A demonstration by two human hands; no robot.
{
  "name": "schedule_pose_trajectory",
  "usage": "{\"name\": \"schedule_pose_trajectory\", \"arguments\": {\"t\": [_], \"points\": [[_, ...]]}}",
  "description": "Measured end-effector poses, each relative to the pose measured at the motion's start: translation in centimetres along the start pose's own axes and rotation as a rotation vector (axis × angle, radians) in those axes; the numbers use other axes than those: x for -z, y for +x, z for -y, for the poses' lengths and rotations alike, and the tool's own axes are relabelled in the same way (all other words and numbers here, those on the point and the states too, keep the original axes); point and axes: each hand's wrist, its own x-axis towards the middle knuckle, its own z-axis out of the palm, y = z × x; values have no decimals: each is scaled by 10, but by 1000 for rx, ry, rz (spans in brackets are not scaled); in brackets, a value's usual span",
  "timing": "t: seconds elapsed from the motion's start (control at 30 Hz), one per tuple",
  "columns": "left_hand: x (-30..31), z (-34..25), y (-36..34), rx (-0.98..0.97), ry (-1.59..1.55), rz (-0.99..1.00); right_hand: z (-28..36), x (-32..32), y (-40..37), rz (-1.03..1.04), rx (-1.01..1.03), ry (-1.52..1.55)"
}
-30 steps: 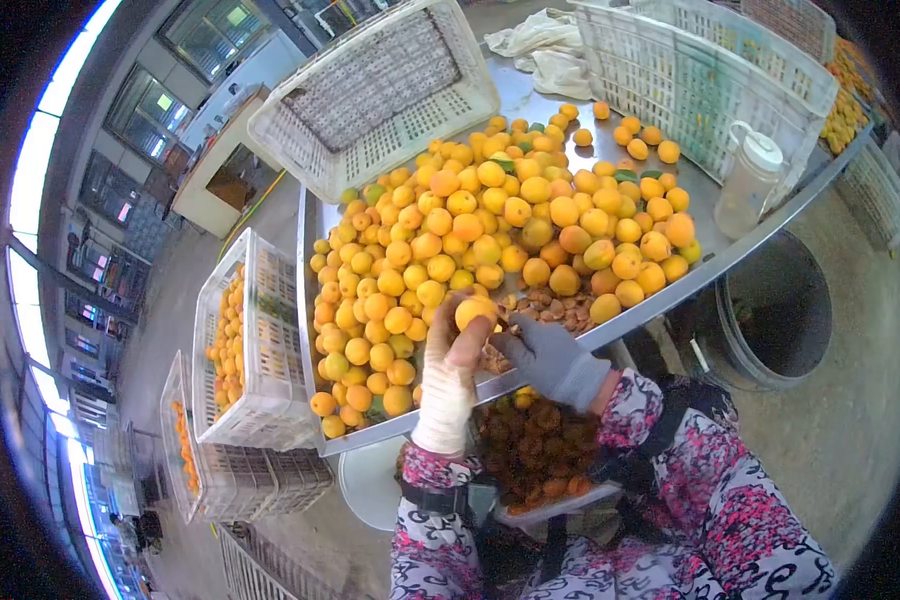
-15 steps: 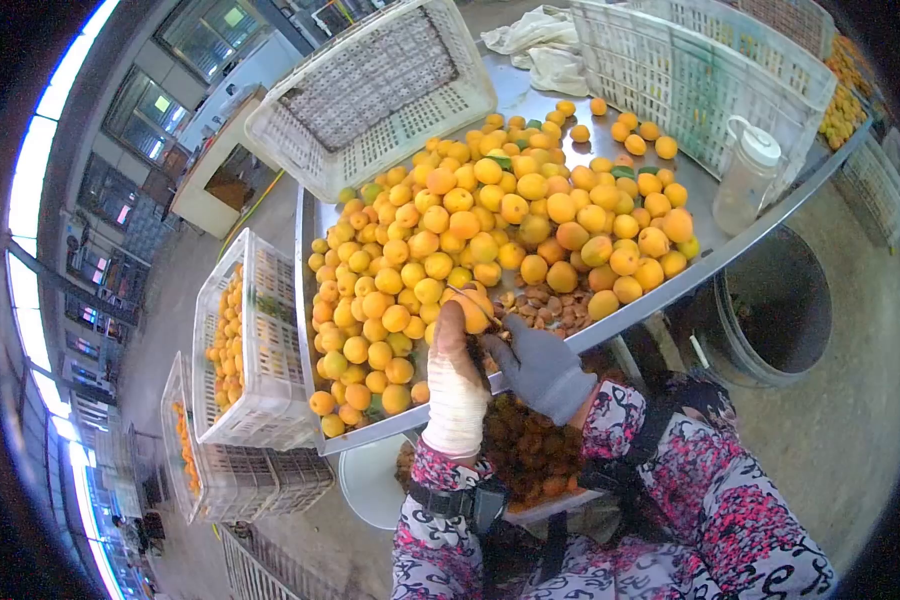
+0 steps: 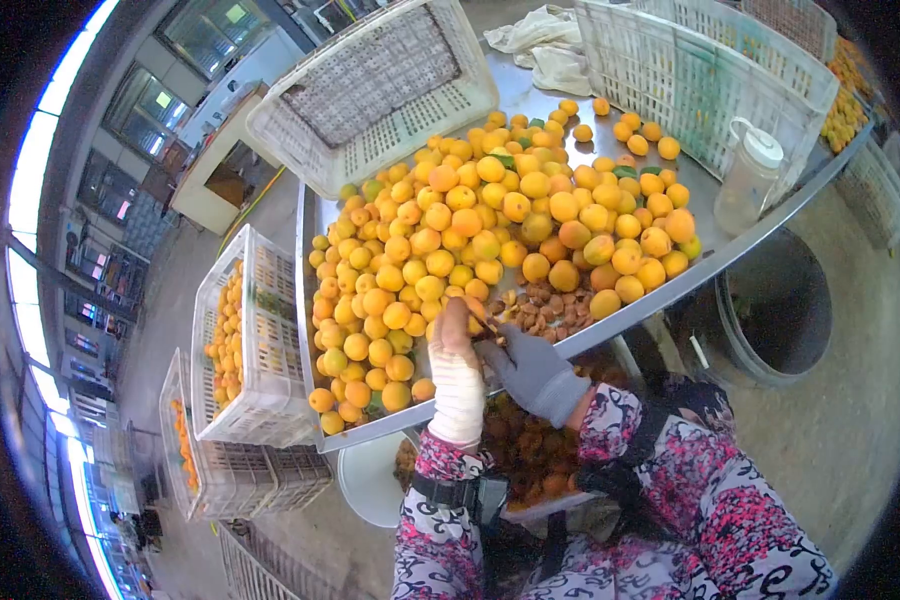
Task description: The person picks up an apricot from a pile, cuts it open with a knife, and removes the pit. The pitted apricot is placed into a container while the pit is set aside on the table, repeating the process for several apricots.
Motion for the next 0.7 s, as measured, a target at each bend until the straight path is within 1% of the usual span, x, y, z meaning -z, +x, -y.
{"name": "schedule_pose_trajectory", "arguments": {"t": [0.07, 0.1, 0.13, 0.2, 0.23, 0.27, 0.33, 0.37, 0.43, 0.5, 0.57, 0.63, 0.7], "points": [[15, 35, 8, 60, -164, -65, -3, 12, 1, 169, 90, -34], [24, -13, 9, -293, 206, -199, -9, 12, 1, 59, 163, 92], [25, -28, 8, -294, 204, -201, -6, 18, 3, 58, 165, 89], [20, -45, 3, 157, -353, 60, 1, 35, 15, 51, -138, 371], [16, -51, -3, 122, -181, 181, -6, 36, 24, 64, -168, 404], [10, -53, 1, -379, 195, 75, -7, 37, 24, 60, -173, 403], [9, -77, 1, -374, 188, 197, -1, 38, 21, 56, -6, 299], [9, -74, 1, -375, 186, 202, -22, 21, 26, 37, 15, 459], [13, -66, 5, -370, 355, 259, -22, 22, 24, -2, 13, 470], [12, -73, 4, -408, 407, 221, -20, 24, 25, -35, 9, 480], [8, -73, 4, -443, 460, 185, -18, 25, 27, -62, -2, 616], [4, -65, 6, -551, 353, 79, -24, 23, 28, -48, -44, 593], [4, -66, 7, -545, 337, 94, -25, 23, 28, -36, -83, 568]]}}
